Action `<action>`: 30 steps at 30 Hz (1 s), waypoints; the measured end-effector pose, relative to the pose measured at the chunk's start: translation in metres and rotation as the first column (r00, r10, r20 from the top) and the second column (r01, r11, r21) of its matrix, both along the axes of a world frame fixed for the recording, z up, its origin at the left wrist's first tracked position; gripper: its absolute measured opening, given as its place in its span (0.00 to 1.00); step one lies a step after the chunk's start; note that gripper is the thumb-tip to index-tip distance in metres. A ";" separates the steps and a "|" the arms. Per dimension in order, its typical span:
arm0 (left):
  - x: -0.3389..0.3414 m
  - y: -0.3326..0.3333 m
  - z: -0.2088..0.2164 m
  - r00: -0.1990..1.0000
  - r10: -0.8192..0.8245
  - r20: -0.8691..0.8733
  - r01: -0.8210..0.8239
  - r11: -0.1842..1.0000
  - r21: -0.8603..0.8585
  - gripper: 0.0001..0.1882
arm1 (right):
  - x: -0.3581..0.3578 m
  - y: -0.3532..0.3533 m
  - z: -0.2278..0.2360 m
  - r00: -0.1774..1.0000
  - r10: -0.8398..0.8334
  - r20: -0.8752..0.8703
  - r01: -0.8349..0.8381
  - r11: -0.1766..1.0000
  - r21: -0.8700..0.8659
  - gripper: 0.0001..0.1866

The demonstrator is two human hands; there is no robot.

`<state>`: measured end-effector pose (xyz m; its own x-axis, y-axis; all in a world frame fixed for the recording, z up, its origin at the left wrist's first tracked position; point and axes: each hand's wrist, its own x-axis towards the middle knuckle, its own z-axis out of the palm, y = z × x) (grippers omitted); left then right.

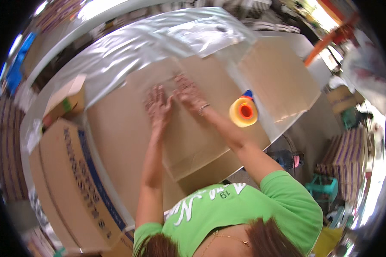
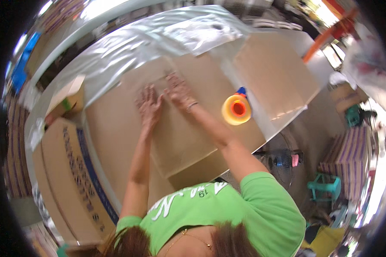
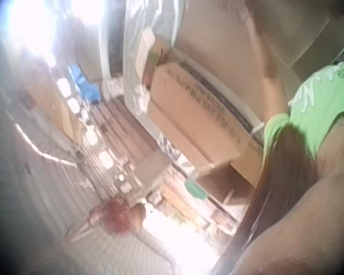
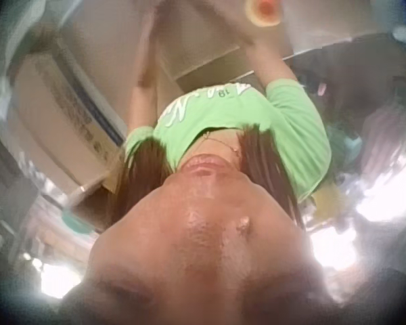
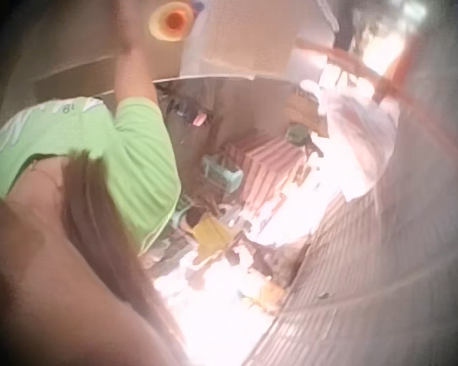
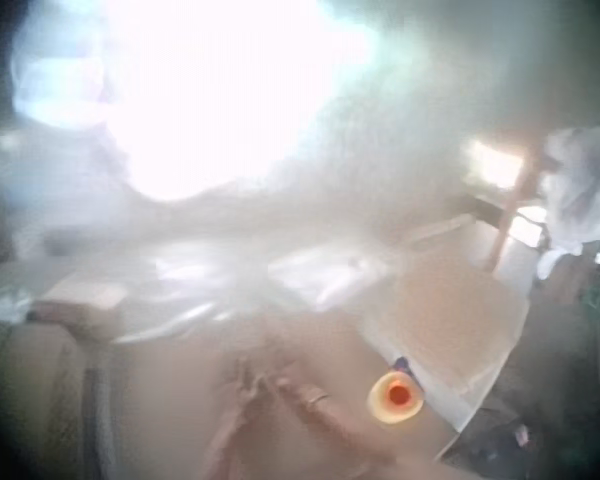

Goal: The person wraps a stack of illustration boards in brown paper, applies tape using a dispenser to seal the wrap, and places the package into a cardboard box.

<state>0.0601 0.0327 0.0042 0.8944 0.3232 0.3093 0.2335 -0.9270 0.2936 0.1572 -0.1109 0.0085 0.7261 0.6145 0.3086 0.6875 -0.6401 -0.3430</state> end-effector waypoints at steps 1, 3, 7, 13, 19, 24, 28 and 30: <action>0.011 0.006 -0.001 1.000 0.022 -0.014 -0.022 0.999 -0.037 0.35 | 0.009 0.006 -0.007 0.999 0.024 0.027 -0.025 0.999 0.045 0.33; 0.031 0.032 -0.008 0.998 0.061 -0.002 -0.061 0.998 0.011 0.34 | 0.025 0.023 -0.005 0.995 0.070 0.075 -0.078 0.992 0.101 0.33; 0.057 0.028 0.005 0.990 0.059 -0.130 -0.056 0.998 0.027 0.32 | 0.047 0.012 -0.017 0.994 0.041 0.100 -0.046 0.998 0.048 0.33; 0.074 0.032 0.012 0.974 0.054 -0.221 -0.059 0.998 -0.015 0.30 | 0.075 0.028 -0.009 0.998 0.053 -0.041 -0.050 0.996 0.078 0.27; 0.089 0.045 0.008 0.977 0.011 -0.213 -0.032 0.995 -0.095 0.26 | 0.089 0.038 -0.005 0.989 0.130 -0.076 -0.130 0.991 0.008 0.20; 0.091 0.054 0.012 0.993 0.046 -0.113 -0.058 0.993 -0.106 0.24 | 0.081 0.041 0.011 0.939 0.333 0.090 -0.344 0.899 0.270 0.20; 0.073 0.047 0.006 0.982 -0.185 0.036 0.187 0.978 -0.091 0.26 | 0.080 0.036 0.009 0.845 0.534 0.036 -0.533 0.832 0.155 0.20; 0.072 0.046 0.008 0.981 -0.163 -0.102 0.135 0.961 -0.241 0.25 | 0.085 0.041 0.008 0.853 0.506 -0.127 -0.490 0.861 0.138 0.18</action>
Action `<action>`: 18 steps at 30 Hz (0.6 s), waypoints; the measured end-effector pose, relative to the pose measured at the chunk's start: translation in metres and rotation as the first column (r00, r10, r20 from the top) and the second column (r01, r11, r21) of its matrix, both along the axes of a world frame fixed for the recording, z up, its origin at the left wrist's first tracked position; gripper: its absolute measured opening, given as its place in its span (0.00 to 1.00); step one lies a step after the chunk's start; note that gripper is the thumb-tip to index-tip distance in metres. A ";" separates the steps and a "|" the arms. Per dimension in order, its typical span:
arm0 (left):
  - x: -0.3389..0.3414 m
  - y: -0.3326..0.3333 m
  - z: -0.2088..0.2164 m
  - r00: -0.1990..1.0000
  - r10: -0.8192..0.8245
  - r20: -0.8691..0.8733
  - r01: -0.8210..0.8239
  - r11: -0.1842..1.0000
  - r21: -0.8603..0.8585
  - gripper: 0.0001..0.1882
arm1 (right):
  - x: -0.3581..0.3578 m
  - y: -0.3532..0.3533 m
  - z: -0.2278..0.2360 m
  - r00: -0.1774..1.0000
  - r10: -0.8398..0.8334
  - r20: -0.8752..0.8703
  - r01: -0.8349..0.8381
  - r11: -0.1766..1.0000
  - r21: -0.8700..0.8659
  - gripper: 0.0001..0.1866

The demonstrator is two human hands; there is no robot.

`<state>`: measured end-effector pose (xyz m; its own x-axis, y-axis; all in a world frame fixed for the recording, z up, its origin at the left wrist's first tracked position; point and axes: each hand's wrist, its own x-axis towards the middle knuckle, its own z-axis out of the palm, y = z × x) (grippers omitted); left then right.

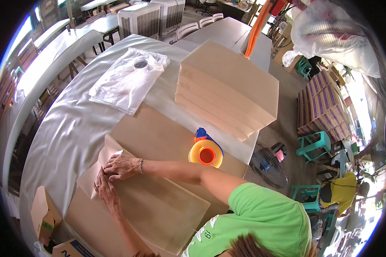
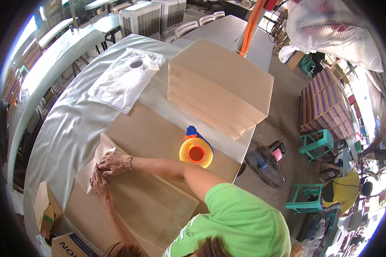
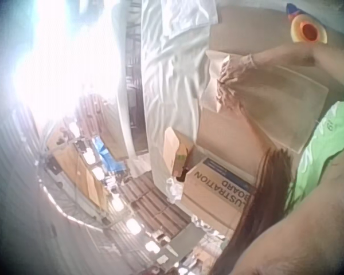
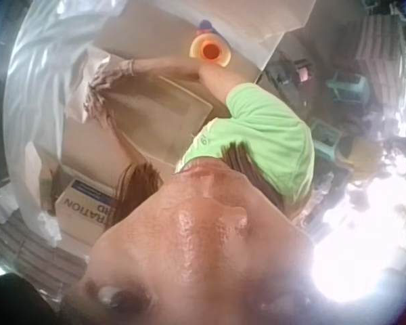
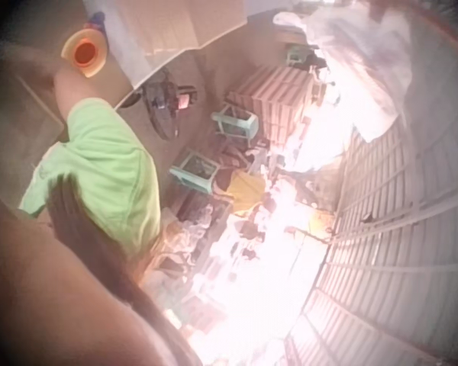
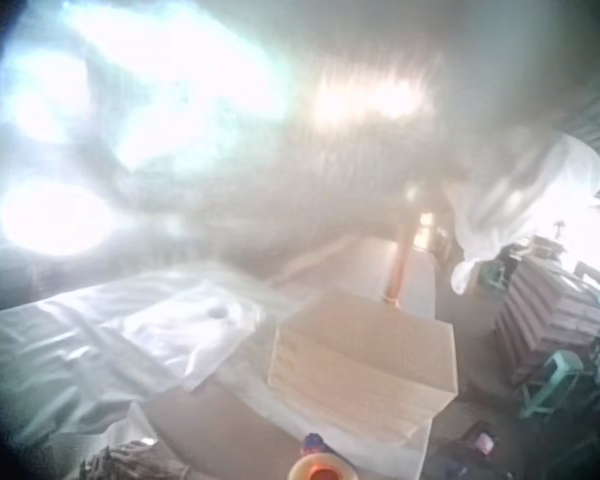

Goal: The person wraps a stack of illustration boards in brown paper, applies tape using a dispenser to seal the wrap, and places the package into a cardboard box.

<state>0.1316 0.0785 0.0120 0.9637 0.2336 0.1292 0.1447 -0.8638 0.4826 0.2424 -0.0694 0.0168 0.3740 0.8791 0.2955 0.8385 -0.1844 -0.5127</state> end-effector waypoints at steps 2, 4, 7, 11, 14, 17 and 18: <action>0.006 -0.007 0.003 0.999 0.026 -0.041 -0.024 0.998 0.058 0.24 | 0.003 0.001 -0.007 0.997 -0.038 -0.062 0.037 0.999 -0.022 0.17; 0.006 -0.004 0.003 0.998 0.057 -0.026 -0.056 0.997 0.050 0.24 | -0.001 0.005 -0.008 0.995 -0.097 -0.021 0.098 0.995 0.028 0.17; -0.001 -0.002 0.001 0.987 0.041 0.154 -0.061 0.990 0.127 0.23 | -0.011 0.004 -0.012 0.966 -0.248 0.074 0.228 0.950 0.212 0.18; -0.059 -0.028 0.032 0.985 -0.055 0.161 0.039 0.994 0.102 0.24 | -0.061 -0.032 -0.002 0.944 -0.327 0.032 0.315 0.928 0.200 0.22; -0.121 -0.051 0.039 0.998 -0.042 -0.036 0.048 0.983 0.179 0.27 | -0.116 -0.071 0.013 0.932 -0.362 0.023 0.361 0.932 0.043 0.25; -0.144 -0.060 0.022 0.982 0.050 -0.179 -0.002 0.966 0.260 0.29 | -0.130 -0.089 0.011 0.911 -0.409 0.048 0.411 0.904 -0.113 0.28; -0.141 -0.060 0.022 0.978 0.112 -0.178 -0.057 0.957 0.285 0.29 | -0.131 -0.090 0.011 0.907 -0.417 0.065 0.422 0.895 -0.142 0.29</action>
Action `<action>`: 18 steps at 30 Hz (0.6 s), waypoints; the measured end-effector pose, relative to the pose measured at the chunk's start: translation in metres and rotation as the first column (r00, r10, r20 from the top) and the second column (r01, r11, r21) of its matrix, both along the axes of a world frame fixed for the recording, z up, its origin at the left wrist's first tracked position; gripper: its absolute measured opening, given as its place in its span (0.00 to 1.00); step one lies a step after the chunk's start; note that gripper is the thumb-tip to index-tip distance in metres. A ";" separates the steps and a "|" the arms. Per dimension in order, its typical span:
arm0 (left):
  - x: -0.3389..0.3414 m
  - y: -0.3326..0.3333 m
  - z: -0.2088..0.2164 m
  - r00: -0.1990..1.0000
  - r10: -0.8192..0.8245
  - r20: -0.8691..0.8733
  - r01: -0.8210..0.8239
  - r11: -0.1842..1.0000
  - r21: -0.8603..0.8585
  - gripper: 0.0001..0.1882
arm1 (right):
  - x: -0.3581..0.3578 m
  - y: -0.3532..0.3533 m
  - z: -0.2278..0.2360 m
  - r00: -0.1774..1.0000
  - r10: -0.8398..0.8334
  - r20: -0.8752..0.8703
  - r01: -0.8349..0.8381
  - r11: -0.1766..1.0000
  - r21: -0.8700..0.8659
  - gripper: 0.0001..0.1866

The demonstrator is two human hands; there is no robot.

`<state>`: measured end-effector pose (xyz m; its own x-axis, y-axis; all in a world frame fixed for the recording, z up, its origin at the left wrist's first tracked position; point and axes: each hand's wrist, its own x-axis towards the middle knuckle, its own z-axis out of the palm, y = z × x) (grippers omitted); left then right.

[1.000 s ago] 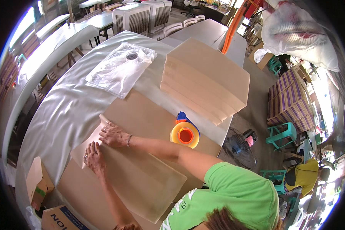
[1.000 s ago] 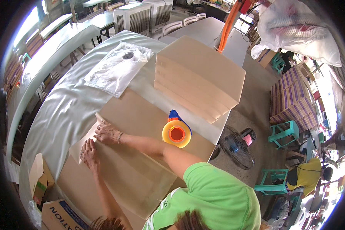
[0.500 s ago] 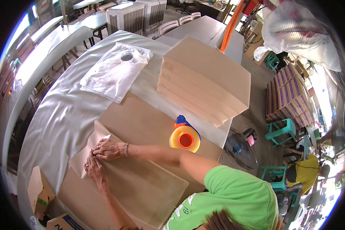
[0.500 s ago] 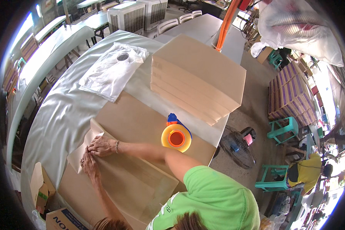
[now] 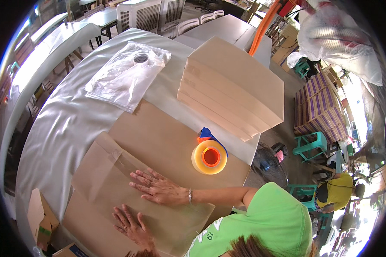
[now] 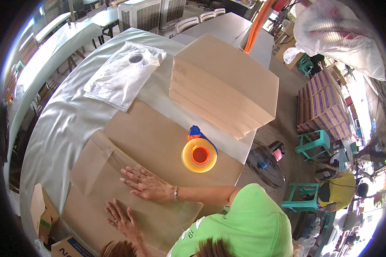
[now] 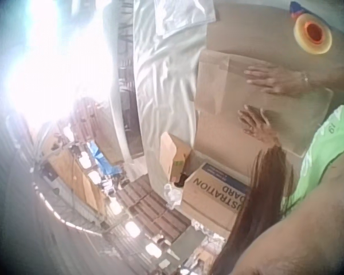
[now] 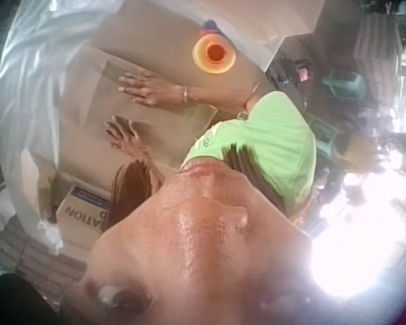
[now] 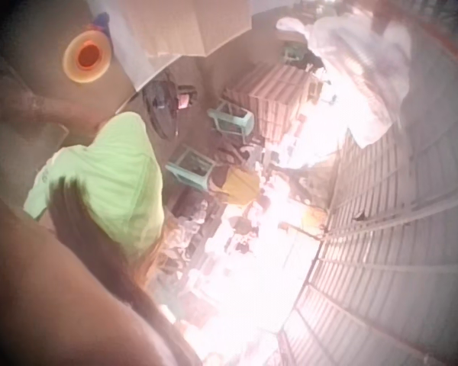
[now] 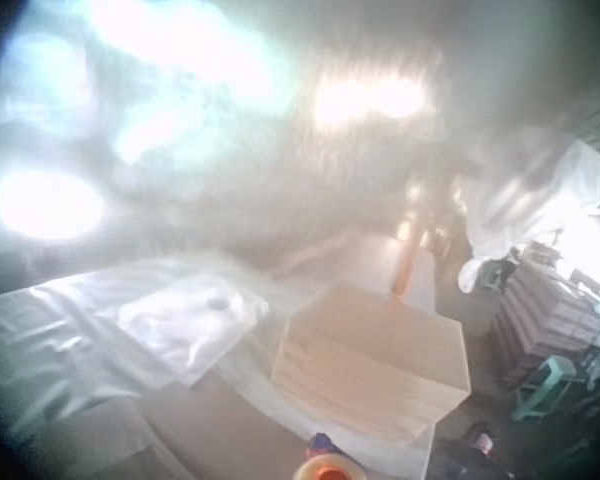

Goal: The person wraps a stack of illustration boards in brown paper, applies tape using a dispenser to seal the wrap, and places the package into a cardboard box.

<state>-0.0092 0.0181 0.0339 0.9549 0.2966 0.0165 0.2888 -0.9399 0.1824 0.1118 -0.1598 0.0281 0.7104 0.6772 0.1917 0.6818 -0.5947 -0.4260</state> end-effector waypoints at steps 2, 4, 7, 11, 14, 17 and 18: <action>0.010 0.001 -0.001 0.997 0.073 0.013 -0.073 0.997 0.013 0.30 | 0.014 0.007 -0.006 1.000 0.006 -0.010 -0.006 1.000 0.021 0.30; 0.028 0.014 -0.003 0.993 0.106 0.043 -0.106 0.994 -0.007 0.31 | 0.036 0.024 -0.013 1.000 0.022 -0.005 -0.022 0.998 0.061 0.30; 0.045 0.040 -0.006 0.992 0.052 0.111 -0.046 0.997 -0.055 0.31 | 0.070 0.048 -0.015 0.998 0.056 -0.009 -0.055 0.995 0.087 0.30; 0.054 0.050 -0.001 0.987 0.066 0.145 -0.047 0.990 -0.136 0.32 | 0.096 0.057 -0.006 0.993 0.090 -0.077 -0.086 0.995 0.054 0.30; 0.051 0.053 -0.008 0.959 0.151 0.240 -0.093 0.967 -0.239 0.33 | 0.098 0.056 -0.009 0.993 0.101 -0.068 -0.095 0.991 0.097 0.30; 0.037 0.054 -0.014 0.940 0.236 0.247 -0.149 0.933 -0.328 0.35 | 0.089 0.040 -0.014 0.984 0.047 -0.171 -0.009 0.976 0.217 0.32; 0.026 0.044 0.000 0.953 0.258 0.160 -0.204 0.934 -0.293 0.35 | 0.083 0.032 -0.018 0.972 0.031 -0.231 0.032 0.964 0.264 0.32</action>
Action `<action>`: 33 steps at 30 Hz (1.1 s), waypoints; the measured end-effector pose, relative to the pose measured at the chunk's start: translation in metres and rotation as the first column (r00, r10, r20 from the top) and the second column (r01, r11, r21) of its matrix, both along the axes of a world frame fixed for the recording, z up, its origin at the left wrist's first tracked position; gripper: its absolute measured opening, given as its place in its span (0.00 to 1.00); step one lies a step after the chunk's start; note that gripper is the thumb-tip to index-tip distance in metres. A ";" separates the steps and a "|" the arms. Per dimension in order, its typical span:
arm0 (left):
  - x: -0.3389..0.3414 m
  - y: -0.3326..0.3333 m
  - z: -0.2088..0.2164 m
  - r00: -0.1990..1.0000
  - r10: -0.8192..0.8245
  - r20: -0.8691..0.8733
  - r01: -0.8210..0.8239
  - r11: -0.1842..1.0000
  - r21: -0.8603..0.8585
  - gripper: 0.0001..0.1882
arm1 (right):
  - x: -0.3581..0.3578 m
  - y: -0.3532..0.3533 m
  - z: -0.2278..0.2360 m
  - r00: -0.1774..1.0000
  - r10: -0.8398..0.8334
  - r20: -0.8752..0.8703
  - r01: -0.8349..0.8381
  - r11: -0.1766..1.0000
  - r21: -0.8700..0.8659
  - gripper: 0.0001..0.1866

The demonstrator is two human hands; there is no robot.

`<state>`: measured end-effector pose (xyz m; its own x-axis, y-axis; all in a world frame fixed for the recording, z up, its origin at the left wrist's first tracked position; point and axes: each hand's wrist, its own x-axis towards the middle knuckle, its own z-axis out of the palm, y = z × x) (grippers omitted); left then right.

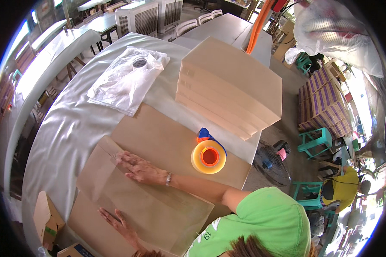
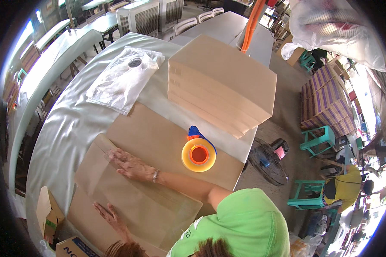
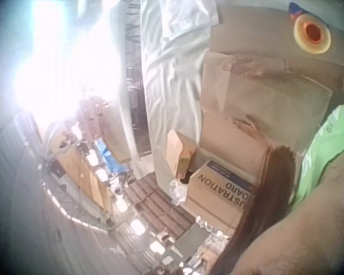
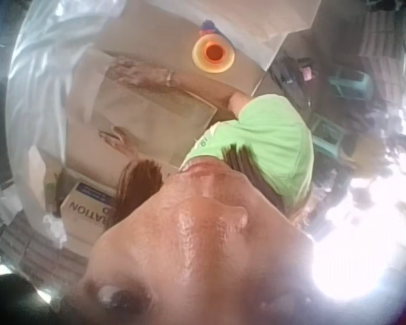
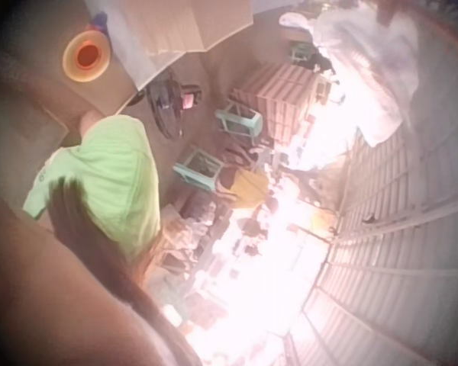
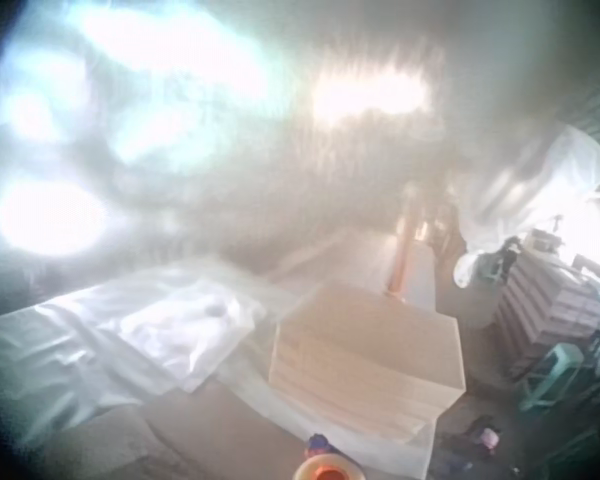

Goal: The person wraps a stack of illustration boards in brown paper, applies tape using a dispenser to seal the wrap, and places the package into a cardboard box.

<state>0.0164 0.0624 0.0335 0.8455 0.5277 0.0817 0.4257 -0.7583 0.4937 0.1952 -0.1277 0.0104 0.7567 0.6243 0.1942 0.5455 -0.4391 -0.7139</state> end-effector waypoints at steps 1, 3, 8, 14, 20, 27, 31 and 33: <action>-0.008 -0.006 0.008 0.995 0.023 -0.096 -0.021 1.000 0.019 0.36 | -0.008 -0.012 -0.007 0.995 -0.034 -0.090 0.040 0.997 0.069 0.33; -0.035 -0.006 -0.015 0.989 0.144 0.046 -0.137 0.982 -0.129 0.36 | -0.030 -0.034 -0.020 0.960 -0.059 -0.272 0.115 0.974 0.196 0.35; -0.088 -0.020 -0.032 0.960 0.279 -0.006 -0.243 0.826 -0.509 0.36 | -0.097 -0.094 -0.023 0.784 0.075 -0.616 0.157 0.936 0.315 0.36; -0.114 -0.023 -0.046 0.957 0.189 -0.218 -0.289 0.629 -0.722 0.36 | -0.135 -0.122 -0.007 0.628 0.111 -0.770 0.298 0.880 0.369 0.36; -0.060 0.084 -0.061 0.998 -0.037 -0.049 0.000 0.806 -0.592 0.24 | -0.261 -0.070 -0.016 0.752 -0.019 -0.659 0.199 0.959 0.200 0.42; -0.055 0.021 0.042 0.852 -0.341 0.398 0.341 0.937 0.074 0.16 | -0.295 -0.055 0.019 0.126 0.770 -0.626 -0.641 0.545 0.541 0.18; -0.151 -0.065 0.038 0.828 0.068 0.557 0.316 0.763 -0.564 0.10 | -0.144 -0.024 -0.006 0.878 0.317 -0.359 -0.131 0.881 0.455 0.20; -0.223 -0.097 0.023 0.767 0.374 0.522 0.203 0.630 -0.749 0.10 | -0.100 0.016 0.012 0.881 0.420 -0.216 -0.342 0.883 0.322 0.16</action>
